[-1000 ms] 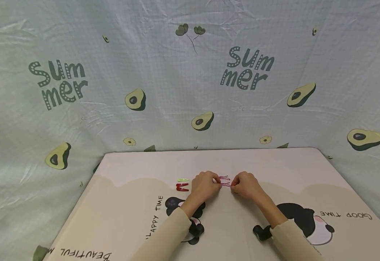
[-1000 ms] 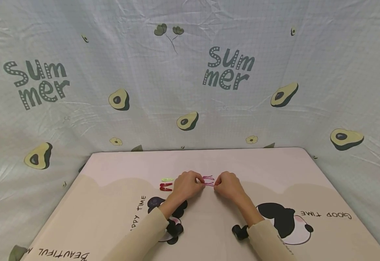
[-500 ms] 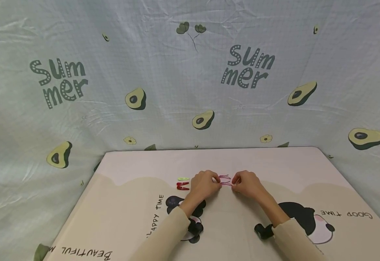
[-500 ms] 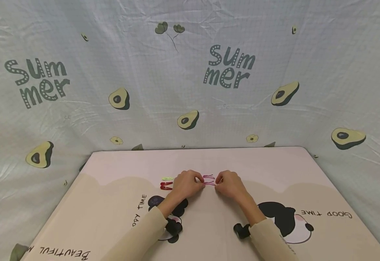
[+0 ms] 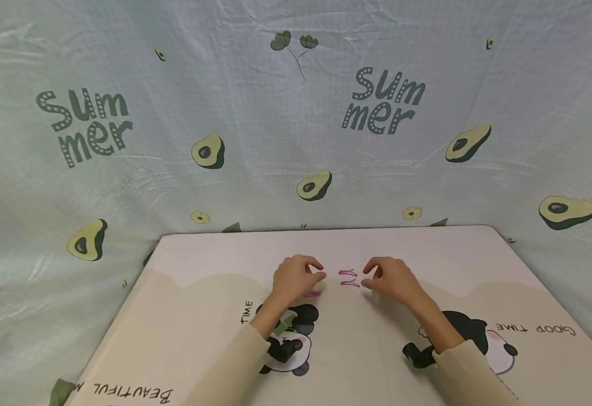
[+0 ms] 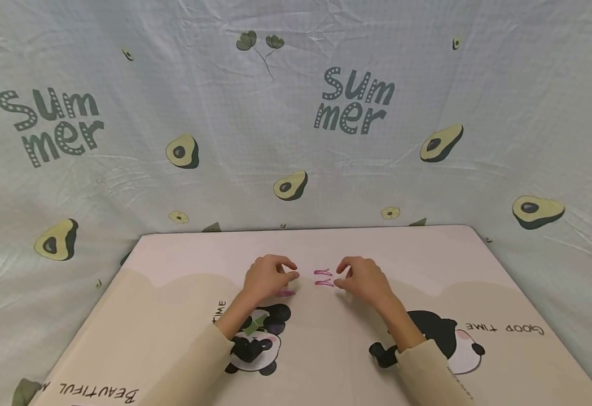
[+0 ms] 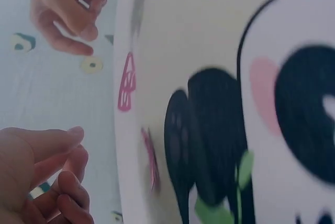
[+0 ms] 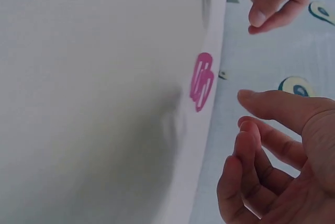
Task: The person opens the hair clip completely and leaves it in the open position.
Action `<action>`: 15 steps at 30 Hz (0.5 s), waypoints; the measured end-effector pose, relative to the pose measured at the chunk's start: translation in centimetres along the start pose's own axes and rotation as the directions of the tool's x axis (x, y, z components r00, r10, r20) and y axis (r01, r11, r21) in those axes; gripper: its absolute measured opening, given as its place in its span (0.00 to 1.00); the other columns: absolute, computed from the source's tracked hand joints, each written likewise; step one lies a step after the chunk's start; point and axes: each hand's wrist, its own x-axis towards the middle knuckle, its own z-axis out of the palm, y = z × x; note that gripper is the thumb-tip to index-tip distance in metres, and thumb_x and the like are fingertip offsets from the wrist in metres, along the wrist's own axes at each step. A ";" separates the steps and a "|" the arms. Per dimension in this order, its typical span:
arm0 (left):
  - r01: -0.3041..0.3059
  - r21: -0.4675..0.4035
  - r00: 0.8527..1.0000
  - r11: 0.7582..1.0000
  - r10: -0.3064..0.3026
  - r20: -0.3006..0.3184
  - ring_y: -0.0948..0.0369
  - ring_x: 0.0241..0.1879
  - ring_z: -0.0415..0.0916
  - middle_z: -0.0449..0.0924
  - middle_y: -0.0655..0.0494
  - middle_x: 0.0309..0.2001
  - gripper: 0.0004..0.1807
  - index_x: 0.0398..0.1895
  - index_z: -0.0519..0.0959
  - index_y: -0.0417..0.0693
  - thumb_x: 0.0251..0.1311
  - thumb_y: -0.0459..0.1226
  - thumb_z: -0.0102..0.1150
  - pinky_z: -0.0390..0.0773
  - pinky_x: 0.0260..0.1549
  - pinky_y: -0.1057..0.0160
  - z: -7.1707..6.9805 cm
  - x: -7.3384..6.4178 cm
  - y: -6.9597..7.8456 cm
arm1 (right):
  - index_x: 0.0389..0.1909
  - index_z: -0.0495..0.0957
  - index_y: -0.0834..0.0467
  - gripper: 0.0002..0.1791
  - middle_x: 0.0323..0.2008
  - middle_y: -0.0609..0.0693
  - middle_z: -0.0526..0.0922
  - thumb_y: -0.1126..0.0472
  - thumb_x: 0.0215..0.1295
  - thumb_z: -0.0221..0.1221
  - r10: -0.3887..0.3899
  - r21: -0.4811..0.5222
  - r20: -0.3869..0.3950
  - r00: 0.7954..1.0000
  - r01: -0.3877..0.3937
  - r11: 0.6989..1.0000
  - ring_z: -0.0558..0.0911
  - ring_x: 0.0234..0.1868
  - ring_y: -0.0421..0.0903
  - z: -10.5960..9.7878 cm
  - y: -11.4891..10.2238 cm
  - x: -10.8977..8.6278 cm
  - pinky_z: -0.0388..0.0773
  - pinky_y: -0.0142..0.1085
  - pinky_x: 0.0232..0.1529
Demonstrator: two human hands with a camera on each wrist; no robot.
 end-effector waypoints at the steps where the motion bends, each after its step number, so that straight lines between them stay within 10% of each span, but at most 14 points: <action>1: 0.002 -0.005 1.000 1.000 -0.002 -0.010 0.64 0.20 0.70 0.84 0.57 0.26 0.09 0.41 0.91 0.53 0.61 0.44 0.71 0.66 0.15 0.67 -0.5 -0.1 -0.4 | 0.43 0.85 0.59 0.13 0.26 0.48 0.79 0.57 0.61 0.70 -0.016 -0.003 -0.005 1.000 0.016 1.000 0.73 0.26 0.44 0.0 -0.2 0.1 0.70 0.35 0.28; 15: 0.014 0.059 0.996 0.998 -0.019 0.090 0.63 0.23 0.71 0.80 0.60 0.23 0.08 0.39 0.91 0.54 0.58 0.44 0.73 0.68 0.20 0.65 -3.2 -1.6 -3.6 | 0.46 0.86 0.53 0.15 0.24 0.44 0.78 0.55 0.60 0.73 -0.115 0.009 0.068 0.991 0.114 0.993 0.73 0.25 0.42 3.0 -4.7 2.1 0.71 0.34 0.27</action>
